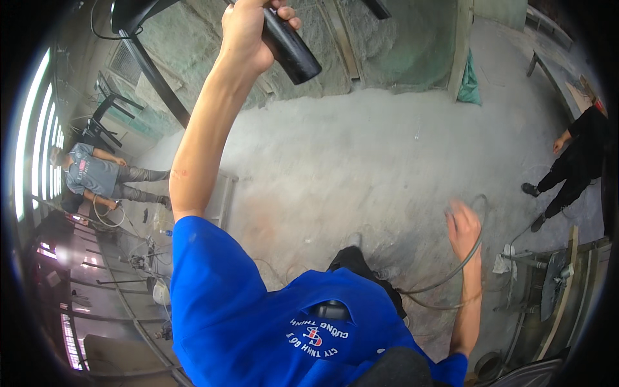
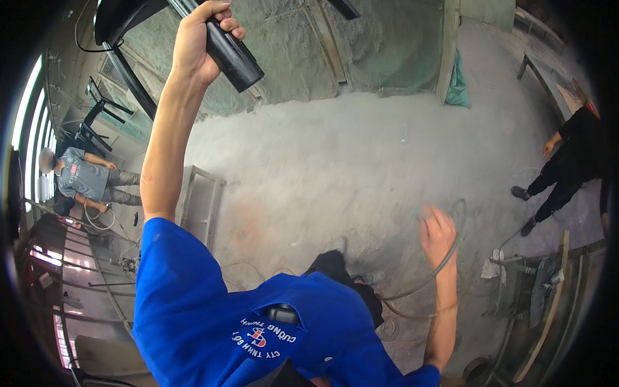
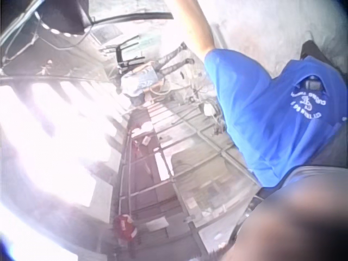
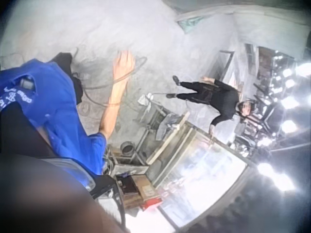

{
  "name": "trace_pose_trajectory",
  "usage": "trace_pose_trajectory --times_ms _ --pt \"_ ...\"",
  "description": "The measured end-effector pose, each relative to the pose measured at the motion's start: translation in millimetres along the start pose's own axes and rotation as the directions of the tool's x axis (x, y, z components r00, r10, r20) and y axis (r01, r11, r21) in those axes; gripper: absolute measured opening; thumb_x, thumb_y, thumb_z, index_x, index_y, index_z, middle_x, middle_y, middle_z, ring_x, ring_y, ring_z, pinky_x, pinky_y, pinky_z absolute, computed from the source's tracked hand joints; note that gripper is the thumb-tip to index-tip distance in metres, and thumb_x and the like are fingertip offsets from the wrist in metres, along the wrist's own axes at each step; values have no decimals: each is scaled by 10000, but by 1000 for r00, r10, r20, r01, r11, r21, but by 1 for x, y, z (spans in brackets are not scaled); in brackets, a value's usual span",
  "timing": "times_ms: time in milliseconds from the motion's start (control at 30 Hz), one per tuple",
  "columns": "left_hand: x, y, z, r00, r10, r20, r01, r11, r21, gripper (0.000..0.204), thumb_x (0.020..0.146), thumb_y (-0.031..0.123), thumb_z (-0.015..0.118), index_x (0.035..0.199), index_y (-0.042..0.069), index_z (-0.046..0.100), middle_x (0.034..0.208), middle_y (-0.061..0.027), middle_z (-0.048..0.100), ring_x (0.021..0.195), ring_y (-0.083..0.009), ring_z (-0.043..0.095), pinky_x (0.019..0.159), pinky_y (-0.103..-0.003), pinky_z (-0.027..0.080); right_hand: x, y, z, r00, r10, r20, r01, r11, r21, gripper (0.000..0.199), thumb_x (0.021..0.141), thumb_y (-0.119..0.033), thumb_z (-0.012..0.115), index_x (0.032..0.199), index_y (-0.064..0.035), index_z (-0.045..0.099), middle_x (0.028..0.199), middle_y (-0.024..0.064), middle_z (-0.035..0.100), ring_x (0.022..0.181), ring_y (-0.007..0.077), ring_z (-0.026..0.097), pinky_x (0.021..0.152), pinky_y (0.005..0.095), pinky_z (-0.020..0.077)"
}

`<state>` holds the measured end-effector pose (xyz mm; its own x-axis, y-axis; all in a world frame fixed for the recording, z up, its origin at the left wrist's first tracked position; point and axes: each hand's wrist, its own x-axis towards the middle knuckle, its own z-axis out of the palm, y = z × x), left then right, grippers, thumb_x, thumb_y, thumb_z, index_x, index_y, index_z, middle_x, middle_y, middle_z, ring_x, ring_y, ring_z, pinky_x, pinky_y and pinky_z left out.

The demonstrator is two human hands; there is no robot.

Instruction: The person uses a spray gun to apply black paint to a hanging plastic chair. They rotate the chair by hand to coat all sides and legs evenly.

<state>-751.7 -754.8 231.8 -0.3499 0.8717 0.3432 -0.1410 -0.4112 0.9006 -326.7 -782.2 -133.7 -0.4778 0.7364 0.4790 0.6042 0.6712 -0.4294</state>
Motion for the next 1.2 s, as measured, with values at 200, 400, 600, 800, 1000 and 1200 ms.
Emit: trace_pose_trajectory --times_ms 200,400,600,800,1000,1200 --pt "-17 42 35 993 -69 101 80 990 -113 153 918 129 676 882 85 534 751 -24 556 659 -152 590 660 -334 544 207 -186 -19 920 -43 -391 362 481 799 346 895 -13 747 1230 50 687 1111 174 744 952 230 744 850 322 605" --pt "-13 48 59 993 -9 115 21 994 -104 184 936 43 640 804 65 512 727 -18 500 643 -112 533 639 -331 511 263 -264 -41 903 162 -398 422 -156 893 451 951 -13 699 1348 153 564 1177 169 688 1011 177 697 876 323 613" --pt "14 38 58 1000 -20 3 20 997 -74 177 924 45 624 795 64 505 681 -29 499 635 -135 525 643 -331 521 288 -273 -18 891 227 -394 447 -283 849 512 971 -57 620 1428 133 491 1197 199 682 1056 227 703 922 421 643" --pt "31 24 25 996 -60 -63 57 997 -42 195 923 55 629 776 74 502 671 -36 513 645 -144 541 667 -333 526 300 -285 16 883 287 -370 448 -282 849 485 970 -26 583 1407 162 492 1204 204 669 1060 214 694 916 393 644" --pt "36 4 -5 997 -57 -50 57 998 3 206 923 72 641 768 80 506 680 -45 531 661 -157 554 687 -348 529 300 -294 41 887 334 -320 407 -236 882 449 972 9 538 1375 203 494 1197 203 657 1037 181 682 880 349 655" --pt "48 -6 -24 995 -101 -20 100 995 -14 159 872 94 697 882 41 548 777 -86 569 714 -214 585 679 -381 548 304 -292 59 903 316 -290 373 -243 896 452 979 -2 522 1383 198 490 1183 189 655 1036 185 687 885 358 656"
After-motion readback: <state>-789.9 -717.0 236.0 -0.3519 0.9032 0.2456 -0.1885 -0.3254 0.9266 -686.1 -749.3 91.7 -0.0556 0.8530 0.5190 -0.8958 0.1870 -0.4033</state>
